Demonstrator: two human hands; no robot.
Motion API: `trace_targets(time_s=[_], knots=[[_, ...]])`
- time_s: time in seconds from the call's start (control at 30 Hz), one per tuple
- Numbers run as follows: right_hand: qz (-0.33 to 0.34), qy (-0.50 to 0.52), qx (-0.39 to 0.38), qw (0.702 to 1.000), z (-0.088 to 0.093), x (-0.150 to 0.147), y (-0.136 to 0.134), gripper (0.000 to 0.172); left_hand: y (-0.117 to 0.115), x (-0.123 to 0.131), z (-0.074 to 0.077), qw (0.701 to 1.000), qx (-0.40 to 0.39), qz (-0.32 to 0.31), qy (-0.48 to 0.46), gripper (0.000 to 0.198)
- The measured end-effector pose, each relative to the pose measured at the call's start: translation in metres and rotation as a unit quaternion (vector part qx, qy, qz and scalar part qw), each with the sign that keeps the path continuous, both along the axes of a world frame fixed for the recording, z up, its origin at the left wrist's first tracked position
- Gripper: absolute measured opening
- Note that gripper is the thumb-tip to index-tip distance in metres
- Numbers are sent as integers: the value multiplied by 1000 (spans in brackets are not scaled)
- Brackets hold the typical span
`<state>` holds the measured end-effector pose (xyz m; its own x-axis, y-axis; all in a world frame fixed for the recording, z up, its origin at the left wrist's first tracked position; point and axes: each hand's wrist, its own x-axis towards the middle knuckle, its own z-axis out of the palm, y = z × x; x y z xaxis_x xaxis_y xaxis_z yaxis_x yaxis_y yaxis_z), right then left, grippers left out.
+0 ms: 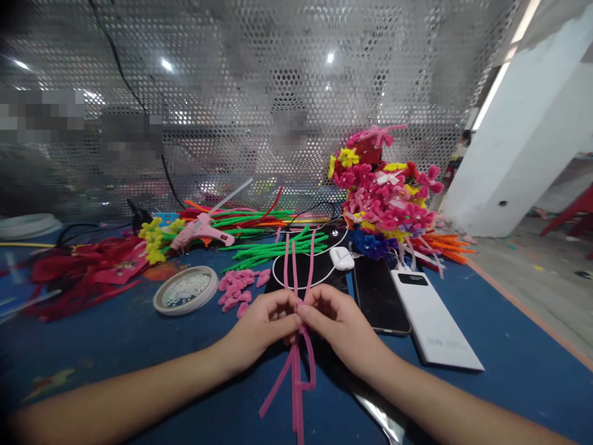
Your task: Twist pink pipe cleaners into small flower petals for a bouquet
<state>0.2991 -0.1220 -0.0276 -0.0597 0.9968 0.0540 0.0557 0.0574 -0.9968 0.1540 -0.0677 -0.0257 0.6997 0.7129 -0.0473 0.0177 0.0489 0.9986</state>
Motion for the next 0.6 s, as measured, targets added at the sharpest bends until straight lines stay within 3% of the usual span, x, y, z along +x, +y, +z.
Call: trace_targets(time_s=[0.2, 0.6], knots=[[28, -24, -12, 999, -4, 4, -1, 31, 1, -1, 0, 1000, -3, 8, -7, 13], [-18, -66, 33, 997, -6, 3, -4, 20, 3, 1, -1, 995, -78, 24, -54, 10]])
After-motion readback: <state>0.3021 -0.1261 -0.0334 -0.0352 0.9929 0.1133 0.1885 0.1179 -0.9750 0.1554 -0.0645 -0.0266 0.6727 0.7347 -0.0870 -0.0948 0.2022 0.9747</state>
